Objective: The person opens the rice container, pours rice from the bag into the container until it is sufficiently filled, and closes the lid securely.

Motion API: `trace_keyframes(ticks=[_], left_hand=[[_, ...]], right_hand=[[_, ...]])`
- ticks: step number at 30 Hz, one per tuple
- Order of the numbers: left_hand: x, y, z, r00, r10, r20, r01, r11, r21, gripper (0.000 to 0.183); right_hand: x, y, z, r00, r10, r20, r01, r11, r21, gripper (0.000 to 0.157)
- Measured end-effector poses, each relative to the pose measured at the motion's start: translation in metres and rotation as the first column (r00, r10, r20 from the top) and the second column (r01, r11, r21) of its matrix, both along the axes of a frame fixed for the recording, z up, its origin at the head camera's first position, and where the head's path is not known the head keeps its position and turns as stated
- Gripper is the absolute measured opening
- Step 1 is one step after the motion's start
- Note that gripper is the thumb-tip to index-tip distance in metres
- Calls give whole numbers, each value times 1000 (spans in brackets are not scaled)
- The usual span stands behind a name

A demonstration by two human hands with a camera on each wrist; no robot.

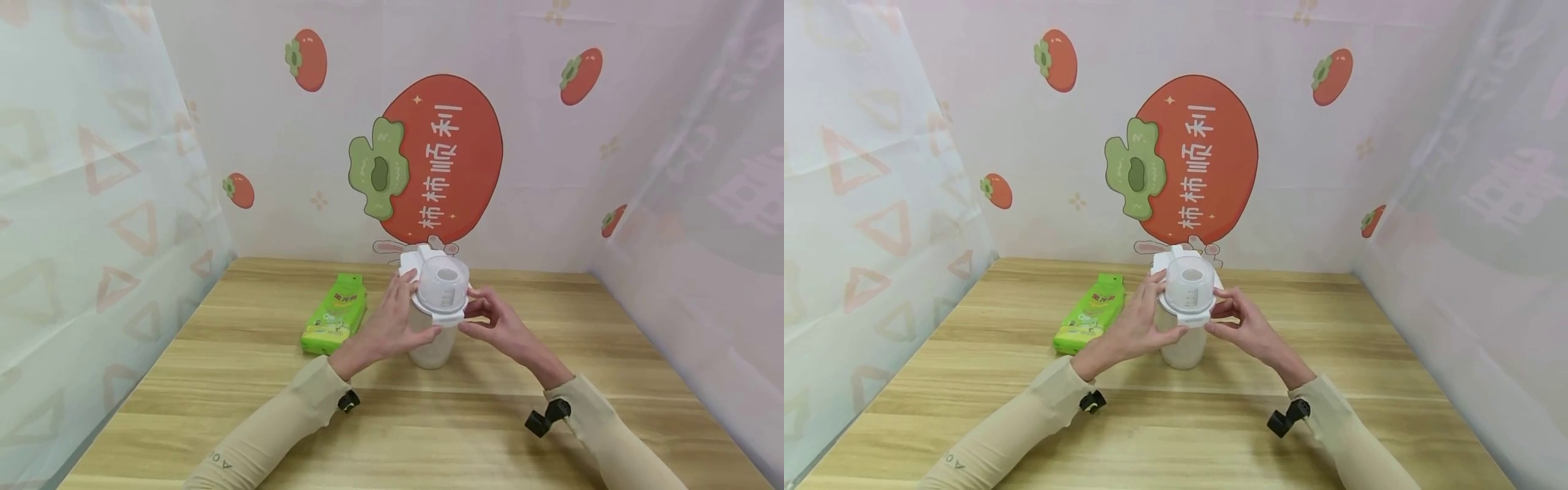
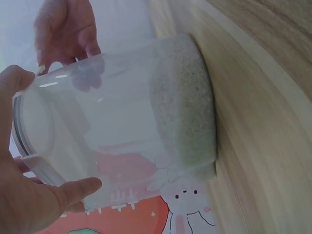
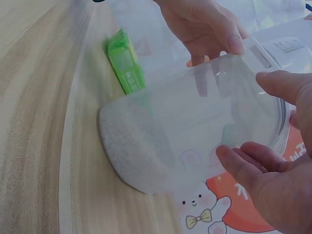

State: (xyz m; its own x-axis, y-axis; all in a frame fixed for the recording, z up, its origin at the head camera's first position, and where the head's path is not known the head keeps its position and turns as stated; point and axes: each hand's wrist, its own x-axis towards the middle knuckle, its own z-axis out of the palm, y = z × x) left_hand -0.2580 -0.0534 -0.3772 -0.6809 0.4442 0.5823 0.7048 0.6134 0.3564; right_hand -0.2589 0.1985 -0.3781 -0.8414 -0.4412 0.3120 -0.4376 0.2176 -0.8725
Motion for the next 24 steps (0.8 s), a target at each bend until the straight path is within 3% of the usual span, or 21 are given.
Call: trace_keyframes(ticks=[7, 11, 14, 17, 20, 24], left_hand=[[-2, -4, 0, 979, -87, 184, 61, 988, 139, 95], [-3, -6, -3, 964, -83, 253, 36, 982, 186, 100], [-3, -8, -4, 962, -68, 265, 14, 979, 203, 95], [-2, -7, -3, 964, -29, 264, -26, 979, 203, 90], [4, -4, 0, 962, 52, 267, -104, 977, 184, 91], [18, 2, 3, 942, 143, 302, -206, 961, 186, 99]], right_hand=[[7, 1, -3, 995, 20, -99, -17, 999, 31, 44], [13, -2, -4, 989, 60, -135, -57, 998, 25, 42], [18, -3, -4, 989, 74, -126, -70, 997, 32, 43], [21, -3, -3, 991, 63, -115, -58, 997, 49, 43], [21, -4, -2, 993, 55, -104, -48, 997, 62, 43], [23, -6, -1, 993, 56, -101, -50, 997, 61, 43]])
